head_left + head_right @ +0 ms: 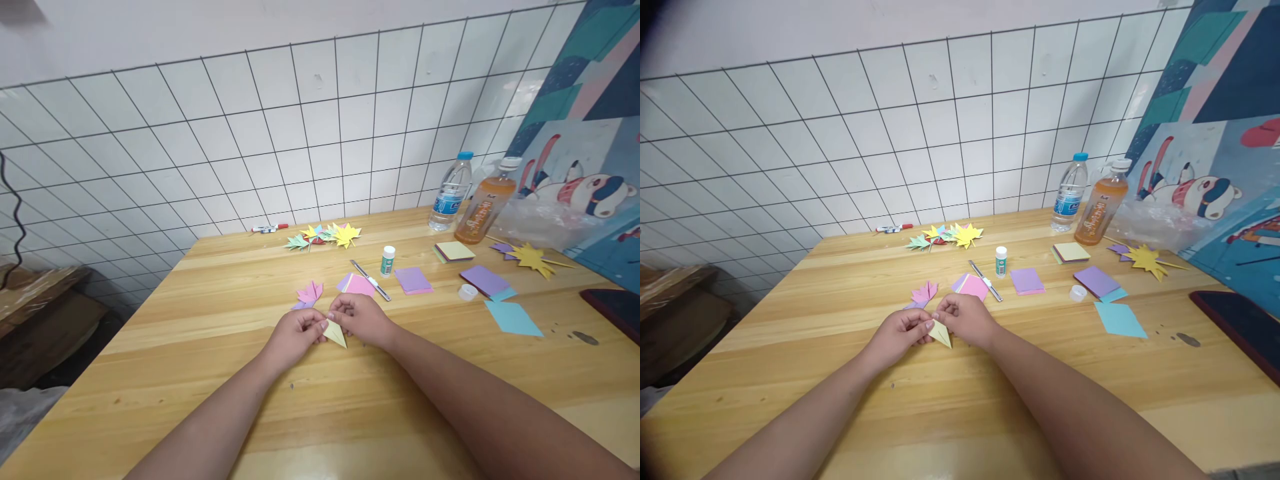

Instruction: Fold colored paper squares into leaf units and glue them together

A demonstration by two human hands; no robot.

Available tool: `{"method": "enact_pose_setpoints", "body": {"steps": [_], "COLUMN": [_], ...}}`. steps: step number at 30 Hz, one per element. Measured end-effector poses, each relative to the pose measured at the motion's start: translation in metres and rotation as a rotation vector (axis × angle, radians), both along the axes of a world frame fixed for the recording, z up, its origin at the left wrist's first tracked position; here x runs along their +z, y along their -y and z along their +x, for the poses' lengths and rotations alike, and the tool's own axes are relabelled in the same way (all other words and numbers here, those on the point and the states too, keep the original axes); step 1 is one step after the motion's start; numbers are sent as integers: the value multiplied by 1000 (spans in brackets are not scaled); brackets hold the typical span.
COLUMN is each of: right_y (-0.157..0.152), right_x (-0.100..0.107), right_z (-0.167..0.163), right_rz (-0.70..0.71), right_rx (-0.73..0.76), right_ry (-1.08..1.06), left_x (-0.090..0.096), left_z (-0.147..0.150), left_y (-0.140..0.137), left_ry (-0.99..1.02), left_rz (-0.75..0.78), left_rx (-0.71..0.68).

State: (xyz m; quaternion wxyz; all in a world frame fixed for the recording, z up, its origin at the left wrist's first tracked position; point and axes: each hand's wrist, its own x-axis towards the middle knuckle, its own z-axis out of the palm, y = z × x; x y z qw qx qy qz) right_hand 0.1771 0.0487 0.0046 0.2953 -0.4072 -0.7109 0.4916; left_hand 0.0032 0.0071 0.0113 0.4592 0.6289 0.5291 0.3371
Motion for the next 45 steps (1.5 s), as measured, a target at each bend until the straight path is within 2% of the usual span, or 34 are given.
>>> {"method": "enact_pose_setpoints", "body": {"steps": [4,11,17,20,25,29,36,45], "right_y": [0,-1,-2,-1,0,-1,-5,-2], "right_x": [3,0,-1,1,-1,-4,-3,3], "right_z": [0,0,-1,0,3,4,7,7], "right_rz": [-36,-90,-96,-93,92,233,222,255], "right_rx": [-6,-5,-30,5,61,67,9,29], "right_ry": [-26,-88,-106,-96,-73,39,72,99], "left_x": [-1,-2,0,-1,1,3,2,-1], "left_z": [-1,-1,-1,-2,-5,-6,-6,-8], "left_y": [-1,0,1,0,-3,-5,-6,-6], "left_ry": [32,-38,-33,19,182,236,228,171], "left_rz": [-7,35,5,-26,-94,-110,-111,-96], "left_rx": [48,40,24,52,181,208,167,143]}}
